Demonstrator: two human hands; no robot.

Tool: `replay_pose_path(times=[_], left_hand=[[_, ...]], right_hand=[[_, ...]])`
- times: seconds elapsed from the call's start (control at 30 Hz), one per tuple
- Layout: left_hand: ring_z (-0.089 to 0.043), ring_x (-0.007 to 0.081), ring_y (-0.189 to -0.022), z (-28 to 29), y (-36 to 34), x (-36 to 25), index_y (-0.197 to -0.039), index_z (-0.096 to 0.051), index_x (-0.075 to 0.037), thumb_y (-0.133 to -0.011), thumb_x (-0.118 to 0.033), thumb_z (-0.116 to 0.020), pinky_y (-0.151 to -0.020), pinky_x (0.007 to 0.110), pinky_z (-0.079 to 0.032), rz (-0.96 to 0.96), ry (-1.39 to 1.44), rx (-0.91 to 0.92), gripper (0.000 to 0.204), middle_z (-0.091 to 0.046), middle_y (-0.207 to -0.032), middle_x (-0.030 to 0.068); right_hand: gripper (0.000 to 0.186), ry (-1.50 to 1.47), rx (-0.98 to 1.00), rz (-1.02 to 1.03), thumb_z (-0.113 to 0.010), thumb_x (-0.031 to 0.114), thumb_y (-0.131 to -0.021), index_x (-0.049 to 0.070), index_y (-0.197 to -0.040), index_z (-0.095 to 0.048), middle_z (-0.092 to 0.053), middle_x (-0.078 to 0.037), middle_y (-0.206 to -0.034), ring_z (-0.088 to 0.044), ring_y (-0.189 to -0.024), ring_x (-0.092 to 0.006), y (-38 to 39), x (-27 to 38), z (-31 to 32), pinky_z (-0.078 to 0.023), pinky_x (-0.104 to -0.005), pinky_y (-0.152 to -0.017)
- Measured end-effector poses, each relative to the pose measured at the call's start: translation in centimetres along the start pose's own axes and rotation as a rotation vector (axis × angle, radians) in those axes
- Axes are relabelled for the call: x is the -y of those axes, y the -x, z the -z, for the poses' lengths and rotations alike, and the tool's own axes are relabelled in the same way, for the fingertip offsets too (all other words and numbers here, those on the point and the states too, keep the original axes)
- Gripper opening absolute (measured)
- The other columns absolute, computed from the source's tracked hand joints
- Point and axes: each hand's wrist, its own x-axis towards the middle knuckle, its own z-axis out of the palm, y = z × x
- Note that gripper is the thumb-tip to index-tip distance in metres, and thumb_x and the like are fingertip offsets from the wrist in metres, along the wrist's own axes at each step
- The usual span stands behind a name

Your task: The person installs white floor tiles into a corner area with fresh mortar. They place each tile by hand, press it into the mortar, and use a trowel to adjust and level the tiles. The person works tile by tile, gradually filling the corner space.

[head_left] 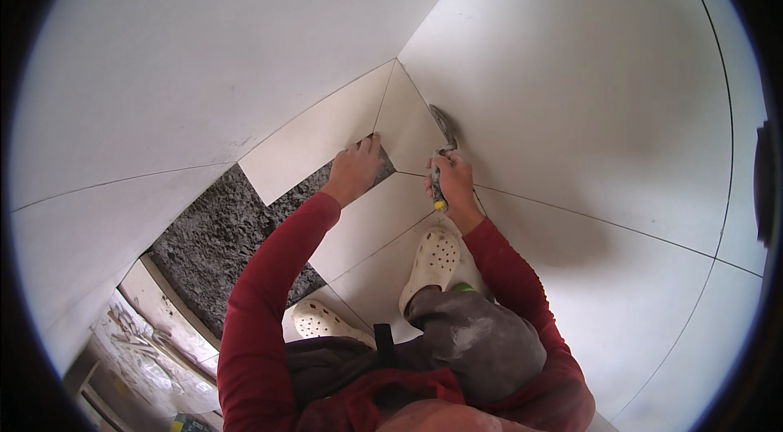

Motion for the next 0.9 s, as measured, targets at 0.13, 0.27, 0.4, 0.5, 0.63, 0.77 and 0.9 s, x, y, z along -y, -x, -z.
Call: replay_pose_path(times=[0.13,0.27,0.4,0.5,0.63,0.77,0.9], left_hand=[[-0.067,0.0303,-0.096,-0.5,0.0,0.2,-0.145,-0.045,0.003,-0.097,-0.034,-0.062,-0.071,0.041,-0.058,-0.010,-0.015,-0.032,0.063,-0.063,-0.112,0.0150],[-0.067,0.0316,-0.096,-0.1,0.0,0.0,-0.145,-0.045,0.004,-0.096,-0.032,-0.063,-0.075,0.041,-0.058,-0.010,-0.002,-0.007,0.063,-0.063,-0.111,0.0146],[-0.066,0.0312,-0.094,-0.4,0.1,0.3,-0.145,-0.045,0.004,-0.097,-0.034,-0.062,-0.073,0.042,-0.058,-0.036,0.000,-0.053,0.064,-0.063,-0.110,0.0154],[-0.066,0.0312,-0.094,-0.2,0.2,0.3,-0.146,-0.045,0.003,-0.097,-0.034,-0.062,-0.073,0.042,-0.058,-0.042,0.015,-0.059,0.064,-0.063,-0.110,0.0152],[-0.066,0.0310,-0.094,-0.4,0.2,0.5,-0.146,-0.045,0.003,-0.097,-0.034,-0.063,-0.072,0.042,-0.057,-0.047,0.013,-0.065,0.064,-0.063,-0.110,0.0147],[-0.066,0.0307,-0.094,-0.4,0.2,0.6,-0.146,-0.045,0.003,-0.096,-0.034,-0.063,-0.071,0.041,-0.057,-0.044,0.009,-0.044,0.065,-0.063,-0.109,0.0143],[-0.066,0.0300,-0.093,-0.4,0.1,0.6,-0.147,-0.045,0.002,-0.096,-0.034,-0.064,-0.071,0.041,-0.057,-0.047,0.000,-0.047,0.065,-0.063,-0.109,0.0141]], right_hand=[[0.012,-0.026,0.004,-0.020,-0.054,0.010,-0.096,-0.001,-0.100,-0.055,-0.064,-0.010,-0.087,-0.060,-0.053,-0.0156,-0.5,0.1,-0.4,-0.049,-0.0299,-0.041],[0.008,-0.043,0.001,-0.047,-0.054,0.008,-0.095,0.000,-0.095,-0.054,-0.062,-0.009,-0.084,-0.060,-0.050,-0.0169,-0.5,1.2,-0.5,-0.049,-0.0314,-0.039],[0.010,0.001,-0.005,-0.084,-0.055,0.009,-0.097,-0.001,-0.098,-0.057,-0.062,-0.009,-0.084,-0.060,-0.053,-0.0166,-0.8,2.2,-0.3,-0.050,-0.0311,-0.041],[0.012,0.005,-0.009,-0.099,-0.056,0.011,-0.099,-0.001,-0.101,-0.057,-0.062,-0.009,-0.088,-0.059,-0.057,-0.0162,-0.9,3.0,-0.2,-0.049,-0.0308,-0.042],[0.012,0.021,0.039,-0.152,-0.056,0.012,-0.100,0.000,-0.103,-0.056,-0.062,-0.009,-0.093,-0.057,-0.059,-0.0150,-1.7,3.5,0.7,-0.047,-0.0303,-0.043],[0.011,0.044,0.073,-0.176,-0.056,0.012,-0.100,0.001,-0.101,-0.056,-0.062,-0.009,-0.092,-0.055,-0.058,-0.0139,-2.0,3.8,1.2,-0.046,-0.0301,-0.043],[0.012,-0.004,0.091,-0.175,-0.057,0.011,-0.098,0.000,-0.095,-0.056,-0.061,-0.010,-0.085,-0.055,-0.055,-0.0151,-2.2,4.4,1.7,-0.047,-0.0320,-0.042]])
